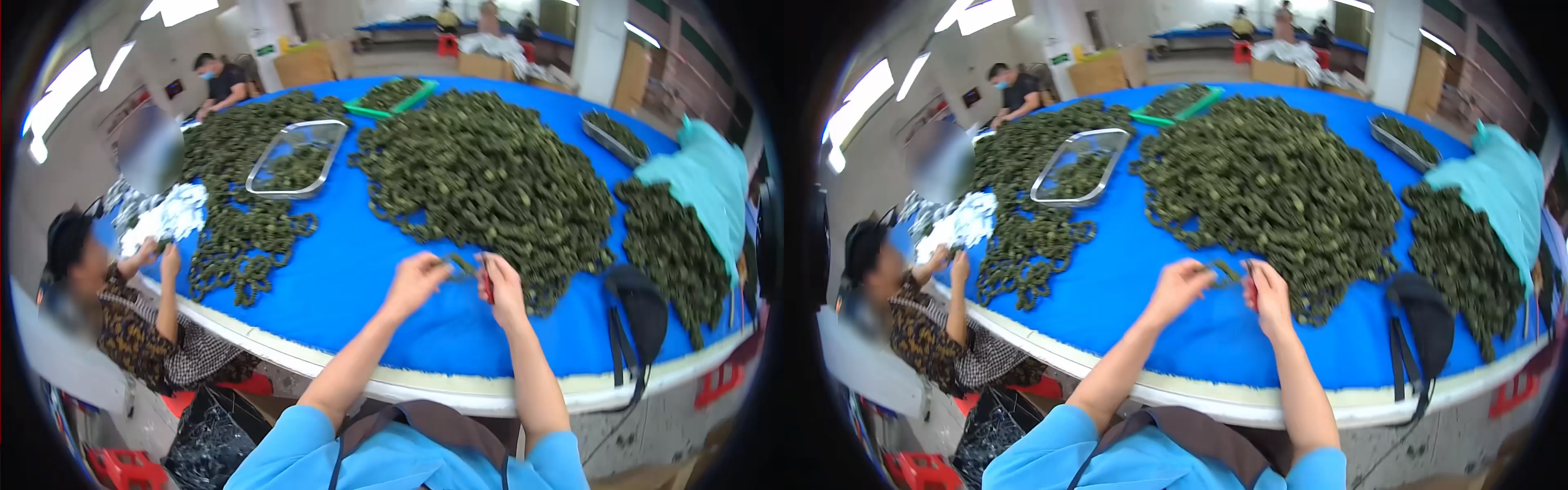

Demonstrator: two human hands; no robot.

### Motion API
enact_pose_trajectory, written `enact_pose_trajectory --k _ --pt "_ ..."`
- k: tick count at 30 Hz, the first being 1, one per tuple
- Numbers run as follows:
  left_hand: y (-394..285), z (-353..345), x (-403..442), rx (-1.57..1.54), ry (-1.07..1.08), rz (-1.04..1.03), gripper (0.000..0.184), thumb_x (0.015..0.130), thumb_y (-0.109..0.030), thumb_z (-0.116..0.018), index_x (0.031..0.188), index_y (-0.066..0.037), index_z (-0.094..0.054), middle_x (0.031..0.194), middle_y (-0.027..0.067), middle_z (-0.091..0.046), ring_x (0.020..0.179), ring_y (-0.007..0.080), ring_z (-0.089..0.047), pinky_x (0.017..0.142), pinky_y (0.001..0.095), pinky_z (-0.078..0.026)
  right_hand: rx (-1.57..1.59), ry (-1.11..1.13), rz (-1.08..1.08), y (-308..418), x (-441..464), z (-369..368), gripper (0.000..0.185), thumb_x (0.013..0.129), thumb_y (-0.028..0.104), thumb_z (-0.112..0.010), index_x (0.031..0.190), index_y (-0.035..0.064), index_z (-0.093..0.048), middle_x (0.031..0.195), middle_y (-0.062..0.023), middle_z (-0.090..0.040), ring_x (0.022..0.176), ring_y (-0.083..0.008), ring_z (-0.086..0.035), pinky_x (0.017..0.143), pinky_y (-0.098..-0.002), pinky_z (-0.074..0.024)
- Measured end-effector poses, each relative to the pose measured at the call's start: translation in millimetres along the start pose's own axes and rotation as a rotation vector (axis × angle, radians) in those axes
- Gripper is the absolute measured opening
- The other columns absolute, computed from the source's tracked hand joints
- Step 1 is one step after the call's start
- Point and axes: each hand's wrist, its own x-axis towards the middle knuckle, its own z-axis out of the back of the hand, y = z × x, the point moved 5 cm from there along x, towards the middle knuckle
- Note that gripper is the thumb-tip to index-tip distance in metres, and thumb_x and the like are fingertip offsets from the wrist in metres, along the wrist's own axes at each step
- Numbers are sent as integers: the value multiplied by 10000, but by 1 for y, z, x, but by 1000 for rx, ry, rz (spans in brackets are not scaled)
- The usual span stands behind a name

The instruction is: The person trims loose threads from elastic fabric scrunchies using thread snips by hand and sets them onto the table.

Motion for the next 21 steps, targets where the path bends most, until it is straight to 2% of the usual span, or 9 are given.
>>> enact_pose_trajectory --k 1,3,4,6,12,16,17,21 --pt "10 4 -1 -276 -106 59 71 868 -92 -660 909 -38 -642 696 48 -626 562 81 -540 510 188 -440 178 6 -99 -4 1 -5 237 984 254 -528 1117 81 -621 725 -9 -554 516 -48 -419 427 -195 -305" --pt "22 -2 -2 -319 -62 111 82 871 -99 -663 922 -39 -638 700 45 -626 564 81 -544 509 187 -441 227 54 -155 -14 0 -10 300 976 340 -554 1139 96 -616 809 -8 -552 480 -37 -383 405 -173 -275" --pt "26 -2 -1 -354 -51 143 94 874 -105 -666 934 -40 -634 703 43 -627 565 81 -548 509 187 -442 235 32 -162 -16 -1 -13 300 976 340 -554 1139 96 -616 809 -8 -552 480 -37 -383 405 -173 -275" --pt "37 -4 -7 -426 -40 223 119 879 -118 -673 959 -42 -626 709 38 -628 568 80 -555 507 186 -444 3 9 -89 -17 -9 -20 321 958 328 -589 1143 68 -612 806 -5 -549 469 -36 -363 375 -180 -235" --pt "39 -15 -7 -458 -6 176 131 873 -129 -690 950 -40 -630 708 31 -626 592 68 -553 497 178 -426 22 -69 43 -23 -5 -7 331 948 309 -608 1169 62 -602 763 8 -574 475 -21 -338 372 -171 -202" --pt "46 -23 -9 -430 76 139 217 870 -100 -684 1062 -25 -618 788 61 -646 656 94 -583 515 195 -474 147 76 -231 -44 -2 5 269 909 228 -660 1121 65 -635 733 14 -588 488 -18 -351 400 -157 -224" --pt "46 -24 -9 -427 78 144 217 870 -100 -684 1062 -25 -618 788 61 -646 656 94 -583 515 195 -474 152 73 -233 -45 -2 6 269 909 228 -660 1121 65 -635 733 14 -588 488 -18 -351 400 -157 -224" --pt "22 -23 -9 -260 22 5 372 865 -77 -680 1212 -24 -555 892 93 -651 740 131 -608 548 216 -530 -65 -37 57 -25 -5 2 199 878 143 -673 1057 56 -663 748 9 -602 517 -20 -391 439 -152 -273"
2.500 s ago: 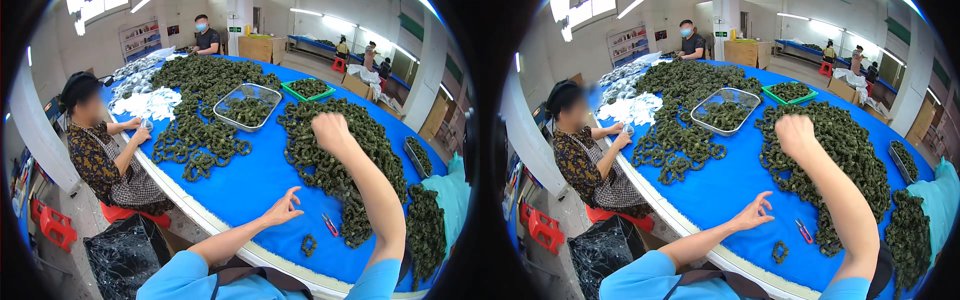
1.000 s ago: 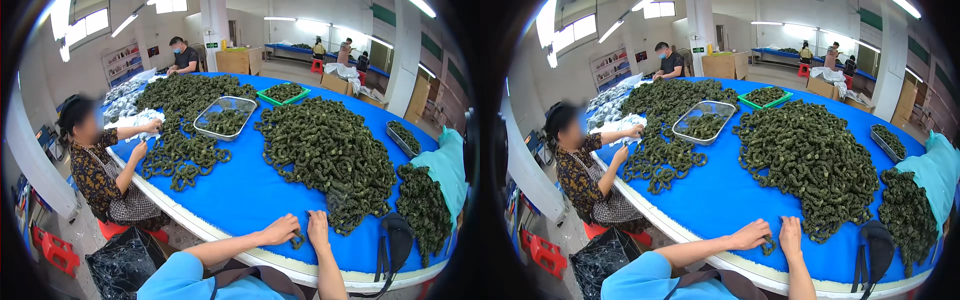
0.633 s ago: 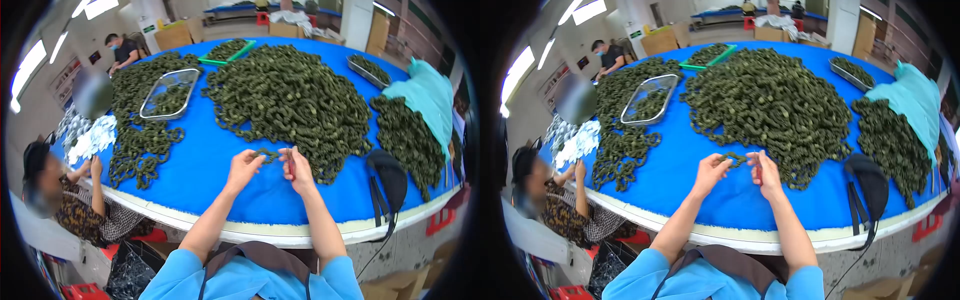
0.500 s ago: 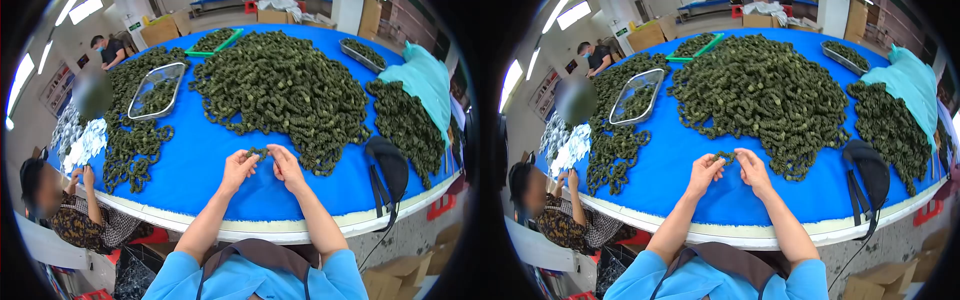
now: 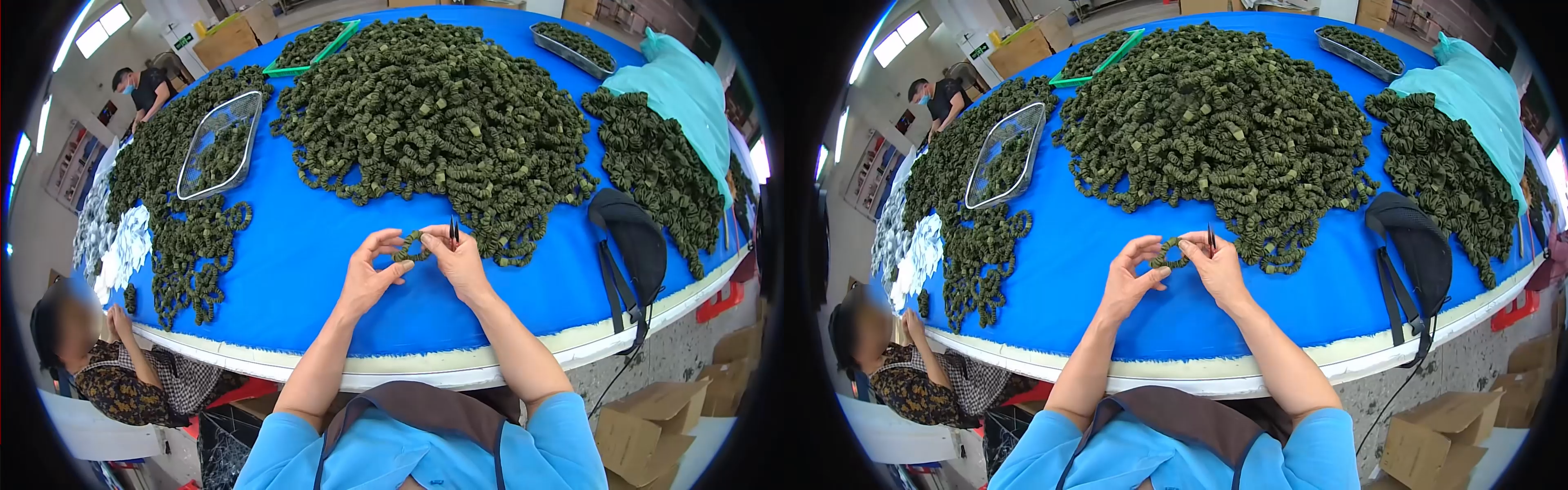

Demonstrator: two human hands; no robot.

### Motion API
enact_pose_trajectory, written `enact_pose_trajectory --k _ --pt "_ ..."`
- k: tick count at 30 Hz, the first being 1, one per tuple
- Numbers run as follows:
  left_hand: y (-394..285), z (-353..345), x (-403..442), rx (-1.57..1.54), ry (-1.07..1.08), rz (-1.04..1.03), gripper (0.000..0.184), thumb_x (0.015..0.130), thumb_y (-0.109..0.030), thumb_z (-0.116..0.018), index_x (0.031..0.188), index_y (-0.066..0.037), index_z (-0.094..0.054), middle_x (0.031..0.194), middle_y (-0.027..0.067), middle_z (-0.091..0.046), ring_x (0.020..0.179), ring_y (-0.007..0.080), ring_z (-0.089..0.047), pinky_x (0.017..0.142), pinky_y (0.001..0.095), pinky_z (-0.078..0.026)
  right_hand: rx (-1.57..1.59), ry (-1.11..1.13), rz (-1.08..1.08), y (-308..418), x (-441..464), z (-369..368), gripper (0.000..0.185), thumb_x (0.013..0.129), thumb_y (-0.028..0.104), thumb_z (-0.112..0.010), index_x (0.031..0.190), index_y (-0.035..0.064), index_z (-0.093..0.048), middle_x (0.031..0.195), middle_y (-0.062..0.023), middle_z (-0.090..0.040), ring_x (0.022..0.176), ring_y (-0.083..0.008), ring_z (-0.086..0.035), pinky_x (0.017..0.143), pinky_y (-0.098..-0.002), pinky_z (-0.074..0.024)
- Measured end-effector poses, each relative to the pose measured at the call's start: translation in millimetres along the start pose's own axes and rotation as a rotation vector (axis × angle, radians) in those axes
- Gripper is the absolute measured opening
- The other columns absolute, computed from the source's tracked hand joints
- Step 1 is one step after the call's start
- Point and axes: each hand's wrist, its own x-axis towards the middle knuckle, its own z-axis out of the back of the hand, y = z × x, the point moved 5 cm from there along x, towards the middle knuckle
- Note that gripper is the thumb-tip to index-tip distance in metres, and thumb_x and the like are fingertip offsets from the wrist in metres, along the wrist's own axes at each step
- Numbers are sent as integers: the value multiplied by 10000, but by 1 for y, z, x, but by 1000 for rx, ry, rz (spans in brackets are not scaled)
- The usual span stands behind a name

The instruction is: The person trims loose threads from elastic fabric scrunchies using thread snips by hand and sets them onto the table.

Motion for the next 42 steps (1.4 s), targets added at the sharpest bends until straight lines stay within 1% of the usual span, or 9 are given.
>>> enact_pose_trajectory --k 6,11,15,20,26,30,33,35,42 --pt "-1 1 -4 -56 66 107 459 878 -55 -653 1304 -30 -485 987 113 -647 813 168 -615 597 237 -573 -288 -17 83 -4 -6 -8 176 872 109 -664 1034 42 -669 751 11 -606 559 -22 -417 479 -159 -315" --pt "11 6 0 -234 57 140 385 911 -63 -611 1281 -41 -506 886 85 -631 705 116 -575 451 176 -475 -173 -1 90 -5 -9 -17 115 869 91 -642 968 40 -671 670 34 -551 562 -47 -395 490 -197 -324" --pt "13 2 -3 -647 219 342 330 941 -92 -582 1261 -49 -517 709 30 -560 545 54 -465 349 155 -308 -269 73 89 -9 -4 -11 92 890 72 -620 971 34 -640 765 14 -589 621 -36 -435 536 -168 -344" --pt "10 1 -3 -678 203 392 220 942 -144 -603 1138 -49 -574 584 -25 -454 451 14 -337 332 163 -173 -188 46 101 -10 -5 -14 67 898 70 -603 953 35 -621 768 15 -577 622 -42 -434 544 -171 -350" --pt "23 2 -3 -328 94 374 129 930 -172 -629 975 -52 -617 527 -49 -423 419 8 -311 329 164 -186 -97 47 174 -19 -2 -15 65 900 93 -608 944 47 -621 757 16 -570 576 -37 -409 492 -172 -321" --pt "22 3 -3 -326 83 338 138 918 -184 -650 855 -65 -622 508 -59 -409 406 9 -307 331 165 -179 30 82 5 -11 -8 -21 74 902 111 -609 955 61 -622 756 16 -569 528 -31 -380 438 -173 -278" --pt "28 5 -4 -338 94 347 144 904 -205 -663 840 -77 -644 491 -59 -408 394 17 -308 328 167 -194 73 104 -50 -17 -10 -21 88 904 117 -605 979 76 -625 753 16 -566 495 -25 -363 408 -171 -244" --pt "25 7 -9 -170 -25 449 153 882 -236 -675 826 -93 -663 502 -45 -433 394 25 -323 327 169 -212 30 64 -47 -22 -10 -19 103 902 109 -601 998 79 -624 748 13 -565 489 -29 -360 406 -173 -246" --pt "14 3 -5 -185 10 340 144 910 -215 -642 849 -86 -621 572 -17 -499 448 46 -402 369 180 -295 8 47 -90 -18 -8 -16 103 900 100 -610 1000 77 -618 721 7 -540 449 -27 -346 374 -179 -233"
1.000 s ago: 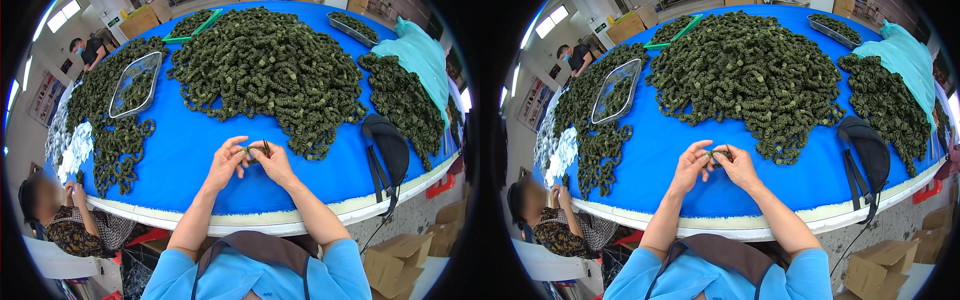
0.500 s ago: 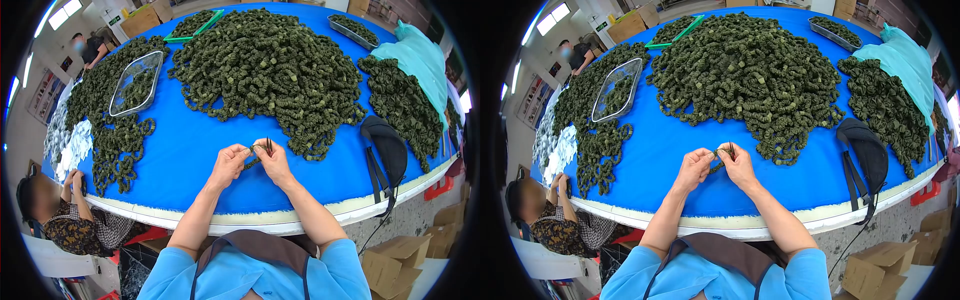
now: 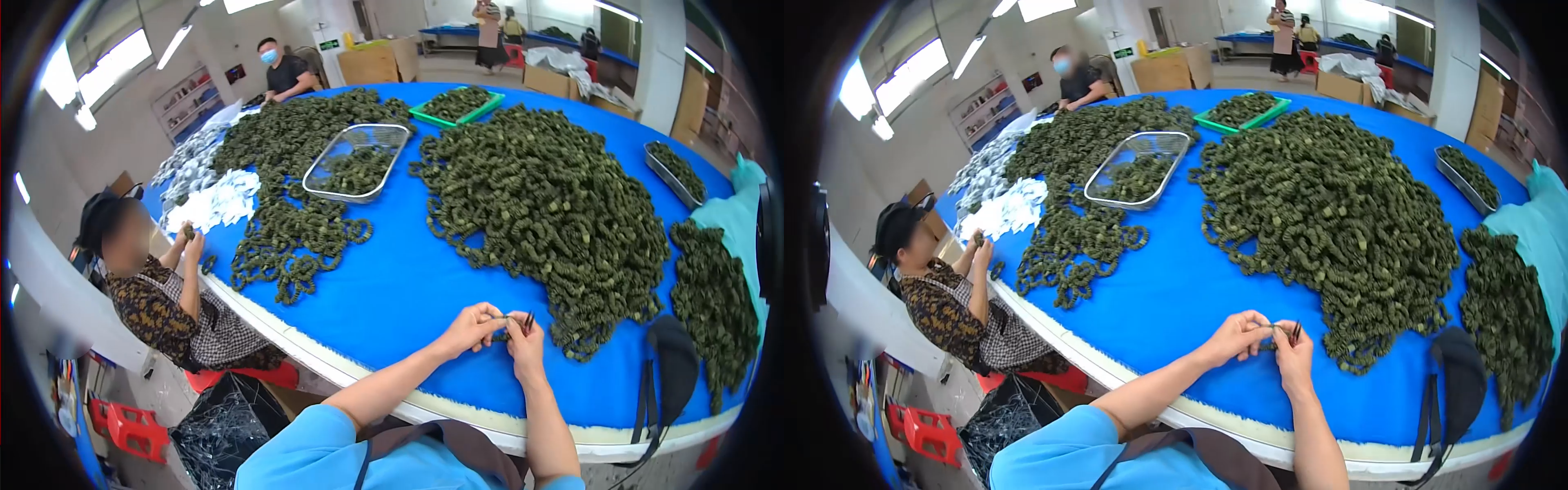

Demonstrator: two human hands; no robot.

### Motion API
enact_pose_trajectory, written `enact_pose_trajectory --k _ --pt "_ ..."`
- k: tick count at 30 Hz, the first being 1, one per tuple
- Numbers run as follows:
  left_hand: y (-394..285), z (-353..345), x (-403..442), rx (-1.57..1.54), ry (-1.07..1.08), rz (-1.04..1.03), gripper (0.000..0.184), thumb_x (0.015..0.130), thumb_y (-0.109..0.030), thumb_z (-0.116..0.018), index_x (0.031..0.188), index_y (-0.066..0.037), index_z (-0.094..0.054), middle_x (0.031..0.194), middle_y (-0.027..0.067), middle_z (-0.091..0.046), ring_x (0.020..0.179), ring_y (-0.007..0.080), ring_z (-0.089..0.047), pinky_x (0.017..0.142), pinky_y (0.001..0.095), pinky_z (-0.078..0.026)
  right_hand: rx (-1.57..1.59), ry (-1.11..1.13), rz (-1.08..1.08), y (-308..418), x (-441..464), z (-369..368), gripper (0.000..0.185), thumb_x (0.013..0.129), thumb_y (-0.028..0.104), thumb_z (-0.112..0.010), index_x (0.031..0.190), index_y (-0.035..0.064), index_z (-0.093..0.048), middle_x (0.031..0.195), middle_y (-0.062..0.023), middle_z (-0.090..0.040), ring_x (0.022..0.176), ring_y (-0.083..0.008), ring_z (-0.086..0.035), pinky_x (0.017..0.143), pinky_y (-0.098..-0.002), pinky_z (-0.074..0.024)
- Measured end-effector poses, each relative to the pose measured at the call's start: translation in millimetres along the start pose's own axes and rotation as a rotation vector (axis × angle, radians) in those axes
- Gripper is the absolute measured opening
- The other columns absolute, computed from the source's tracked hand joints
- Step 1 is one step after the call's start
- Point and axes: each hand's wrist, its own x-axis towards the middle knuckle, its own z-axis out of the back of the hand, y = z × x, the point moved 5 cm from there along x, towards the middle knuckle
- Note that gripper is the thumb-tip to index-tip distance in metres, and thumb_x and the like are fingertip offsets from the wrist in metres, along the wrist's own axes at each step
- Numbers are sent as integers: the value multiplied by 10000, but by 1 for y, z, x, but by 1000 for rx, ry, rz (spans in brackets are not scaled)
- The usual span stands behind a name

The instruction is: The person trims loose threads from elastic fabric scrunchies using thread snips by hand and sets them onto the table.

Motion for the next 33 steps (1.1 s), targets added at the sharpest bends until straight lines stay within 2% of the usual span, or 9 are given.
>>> enact_pose_trajectory --k 4,8,14,18,19,23,26,28,33 --pt "6 -2 2 -59 58 -84 104 911 -176 -640 865 -84 -629 593 -14 -527 464 46 -424 384 181 -313 71 -45 -63 3 -9 0 91 899 86 -613 987 66 -621 745 8 -559 492 -24 -368 403 -177 -254" --pt "19 8 15 198 32 -334 93 907 -148 -647 966 -80 -625 653 -2 -587 519 44 -486 417 168 -353 107 -21 -50 2 -9 -2 111 901 103 -623 1007 68 -613 753 10 -560 480 -15 -355 394 -172 -233" --pt "13 6 11 204 58 -264 207 906 -154 -650 1082 -63 -594 732 20 -639 582 59 -543 449 167 -412 80 -32 -33 -3 -7 -1 116 908 95 -611 1022 82 -608 743 -1 -553 436 -17 -340 366 -177 -219" --pt "0 -3 0 0 -39 -299 277 907 -150 -648 1151 -46 -567 800 51 -656 668 91 -586 469 192 -485 14 -94 47 2 -6 5 128 893 85 -620 1019 62 -614 776 -1 -573 543 -44 -421 449 -192 -325" --pt "-3 -2 0 4 -36 -311 277 907 -150 -648 1151 -46 -567 800 51 -656 668 91 -586 469 192 -485 15 -91 60 3 -6 5 128 893 85 -620 1019 62 -614 776 -1 -573 543 -44 -421 449 -192 -325" --pt "-6 10 -4 43 -24 -138 321 906 -131 -644 1200 -42 -550 884 80 -663 754 126 -622 496 222 -539 -357 -201 492 31 -14 1 147 877 49 -620 1024 50 -618 806 -12 -584 607 -77 -458 519 -214 -381" --pt "0 5 -1 -98 26 -120 338 907 -123 -641 1218 -45 -536 909 87 -661 797 136 -632 504 232 -553 -433 -136 504 32 -22 -13 185 846 -3 -626 1026 40 -619 840 -24 -589 627 -108 -466 556 -232 -399" --pt "5 6 0 -243 52 -86 356 907 -116 -638 1237 -47 -523 935 94 -658 841 146 -642 512 242 -568 -603 -3 606 33 -27 -26 232 823 -36 -632 1041 43 -623 865 -34 -595 610 -113 -456 544 -234 -387" --pt "9 14 6 -273 25 -68 361 910 -103 -629 1246 -50 -509 954 86 -659 861 147 -650 516 246 -576 -627 26 704 27 -21 -18 281 808 -44 -642 1075 41 -620 868 -44 -596 607 -112 -454 537 -230 -378"
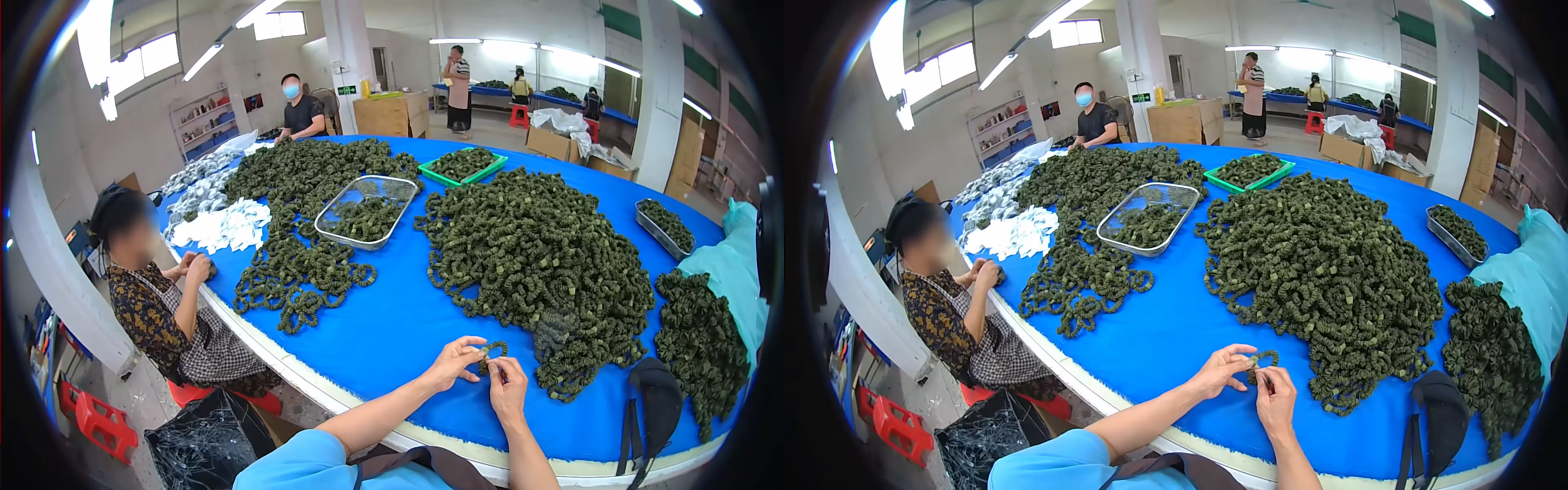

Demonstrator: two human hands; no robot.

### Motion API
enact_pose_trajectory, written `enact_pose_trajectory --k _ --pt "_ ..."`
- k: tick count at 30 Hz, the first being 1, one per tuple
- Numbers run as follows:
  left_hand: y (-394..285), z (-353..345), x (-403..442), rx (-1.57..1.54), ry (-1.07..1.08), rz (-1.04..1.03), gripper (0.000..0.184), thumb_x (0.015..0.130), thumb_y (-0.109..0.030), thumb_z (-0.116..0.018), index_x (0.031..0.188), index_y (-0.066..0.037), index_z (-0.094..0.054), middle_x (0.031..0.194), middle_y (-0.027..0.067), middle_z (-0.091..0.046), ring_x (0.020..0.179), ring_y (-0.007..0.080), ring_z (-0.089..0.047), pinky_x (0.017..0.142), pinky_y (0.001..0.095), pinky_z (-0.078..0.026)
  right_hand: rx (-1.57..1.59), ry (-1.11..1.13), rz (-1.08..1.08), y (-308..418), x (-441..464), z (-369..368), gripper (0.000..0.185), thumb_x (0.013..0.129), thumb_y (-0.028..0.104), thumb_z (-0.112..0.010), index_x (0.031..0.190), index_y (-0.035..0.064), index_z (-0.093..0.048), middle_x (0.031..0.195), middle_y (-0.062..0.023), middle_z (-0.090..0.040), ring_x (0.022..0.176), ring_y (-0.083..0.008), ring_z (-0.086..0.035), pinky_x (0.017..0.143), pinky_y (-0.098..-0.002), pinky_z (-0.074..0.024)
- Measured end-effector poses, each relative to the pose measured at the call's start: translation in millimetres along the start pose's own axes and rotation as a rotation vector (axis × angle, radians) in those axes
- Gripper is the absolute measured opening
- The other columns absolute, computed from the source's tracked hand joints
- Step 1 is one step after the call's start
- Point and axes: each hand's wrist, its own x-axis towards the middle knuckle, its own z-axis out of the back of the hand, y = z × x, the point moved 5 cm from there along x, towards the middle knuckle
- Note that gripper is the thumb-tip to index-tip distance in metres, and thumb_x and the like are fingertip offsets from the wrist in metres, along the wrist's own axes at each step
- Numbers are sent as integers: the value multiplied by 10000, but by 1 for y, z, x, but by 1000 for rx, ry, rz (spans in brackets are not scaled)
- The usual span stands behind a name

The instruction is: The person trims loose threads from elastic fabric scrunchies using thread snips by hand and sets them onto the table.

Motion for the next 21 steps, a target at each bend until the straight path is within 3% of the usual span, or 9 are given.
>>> enact_pose_trajectory --k 5,10,15,21 --pt "4 0 2 41 57 -28 371 907 -112 -633 1250 -56 -502 917 66 -652 880 140 -649 531 246 -584 -22 -184 -140 18 9 20 259 810 -34 -647 1059 37 -645 874 -43 -597 602 -100 -446 535 -227 -378" --pt "6 -6 1 22 132 -32 401 901 -130 -645 1265 -64 -489 889 49 -638 871 126 -641 518 231 -571 112 -120 -315 9 14 22 199 816 -7 -653 1011 25 -672 871 -40 -601 596 -95 -440 539 -228 -385" --pt "5 -10 0 67 178 -55 437 903 -158 -652 1287 -65 -467 862 35 -622 848 115 -634 504 214 -556 64 42 -348 -10 7 13 160 825 33 -663 983 21 -688 858 -38 -607 596 -97 -454 539 -226 -392" --pt "0 -16 -6 91 151 -25 460 918 -167 -624 1319 -53 -428 851 26 -615 771 76 -591 473 189 -519 164 19 -377 -20 3 10 159 815 39 -664 972 19 -681 835 -37 -607 602 -104 -475 537 -230 -394"
